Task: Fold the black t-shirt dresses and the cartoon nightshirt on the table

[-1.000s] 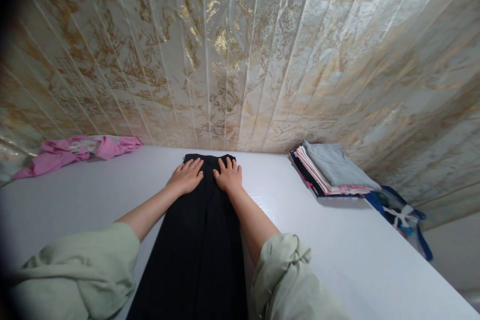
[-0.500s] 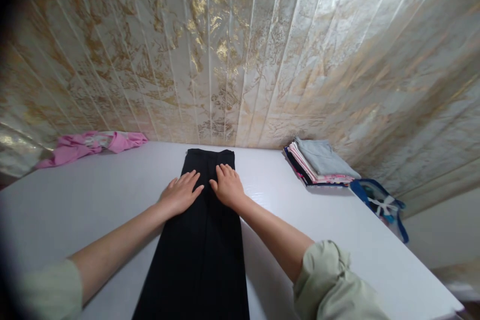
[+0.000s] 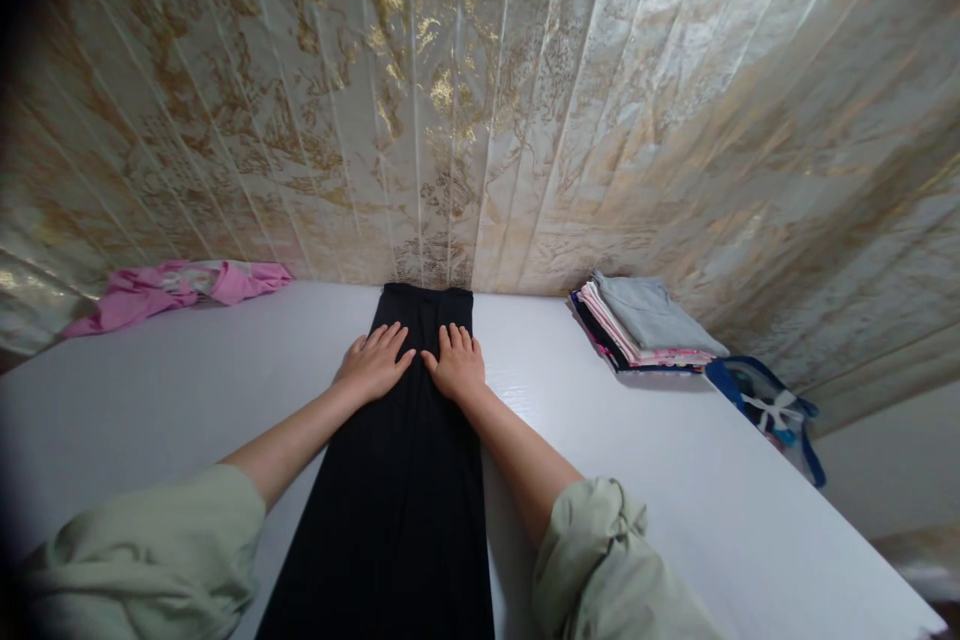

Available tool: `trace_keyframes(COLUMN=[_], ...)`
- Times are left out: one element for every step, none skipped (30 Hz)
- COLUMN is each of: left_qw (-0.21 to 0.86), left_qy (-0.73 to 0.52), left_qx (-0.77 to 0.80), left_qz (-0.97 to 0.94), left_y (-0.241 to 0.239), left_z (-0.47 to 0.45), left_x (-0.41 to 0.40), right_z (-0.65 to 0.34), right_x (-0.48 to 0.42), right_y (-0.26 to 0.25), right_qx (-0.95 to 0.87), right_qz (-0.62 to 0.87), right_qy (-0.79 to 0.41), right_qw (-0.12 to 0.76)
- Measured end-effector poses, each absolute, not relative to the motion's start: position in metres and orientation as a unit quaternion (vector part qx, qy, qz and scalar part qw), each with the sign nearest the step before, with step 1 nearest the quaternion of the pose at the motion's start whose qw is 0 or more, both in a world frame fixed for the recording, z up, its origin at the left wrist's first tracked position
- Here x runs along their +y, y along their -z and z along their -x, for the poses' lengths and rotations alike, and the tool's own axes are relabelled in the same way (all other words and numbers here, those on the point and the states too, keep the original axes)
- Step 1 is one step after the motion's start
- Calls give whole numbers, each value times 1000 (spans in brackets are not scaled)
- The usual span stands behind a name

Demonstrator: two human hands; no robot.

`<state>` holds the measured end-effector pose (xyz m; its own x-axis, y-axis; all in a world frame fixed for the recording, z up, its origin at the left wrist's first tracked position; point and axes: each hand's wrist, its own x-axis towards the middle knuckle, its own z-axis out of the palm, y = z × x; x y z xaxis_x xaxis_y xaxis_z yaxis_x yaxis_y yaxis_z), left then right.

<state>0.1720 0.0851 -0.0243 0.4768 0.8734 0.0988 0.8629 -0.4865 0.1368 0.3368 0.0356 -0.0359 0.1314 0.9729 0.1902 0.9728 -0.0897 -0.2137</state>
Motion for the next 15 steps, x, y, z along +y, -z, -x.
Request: trace_keyframes(left_qw=[36, 37, 40, 42, 45, 47, 49, 51, 52, 53, 54, 54, 55, 58, 63], left_qy=[-80, -83, -85, -89, -93, -98, -104, -112, -121, -132, -144, -158, -171, -183, -191], left_qx=[504, 502, 500, 497, 494, 491, 488, 485, 483, 483, 483, 482, 477, 468, 452], left_qz=[-859, -860, -861, -862, -863, -864, -865, -866, -865, -864, -862, -860, -860, -863, -869], left_y=[25, 26, 28, 29, 30, 31, 32, 31, 30, 27, 24, 19, 15, 10, 7], left_z=[-172, -173, -173, -173, -173, -174, -174, -174, -174, -173, -171, -168, -164, -158, -152], left_x=[89, 93, 97, 100, 103, 105, 107, 107, 107, 106, 104, 100, 95, 89, 82], right_z=[-338, -339, -340, -341, -341, -341, -342, -342, -344, -346, -349, -353, -357, -361, -365], right_x=[39, 42, 44, 46, 48, 50, 51, 52, 52, 51, 48, 44, 38, 30, 21], right_y=[37, 37, 38, 39, 40, 40, 40, 39, 37, 34, 30, 26, 22, 19, 16], right_qx=[-658, -658, -658, -658, -658, -658, -658, -658, -657, -655, -651, -649, -651, -661, -678], right_qz=[739, 739, 739, 739, 739, 738, 737, 736, 734, 732, 730, 724, 713, 694, 668], right_qy=[0, 1, 1, 2, 2, 2, 1, -2, -7, -15, -25, -35, -46, -58, -72], right_qw=[144, 143, 143, 142, 144, 147, 153, 160, 171, 186, 206, 231, 256, 280, 300])
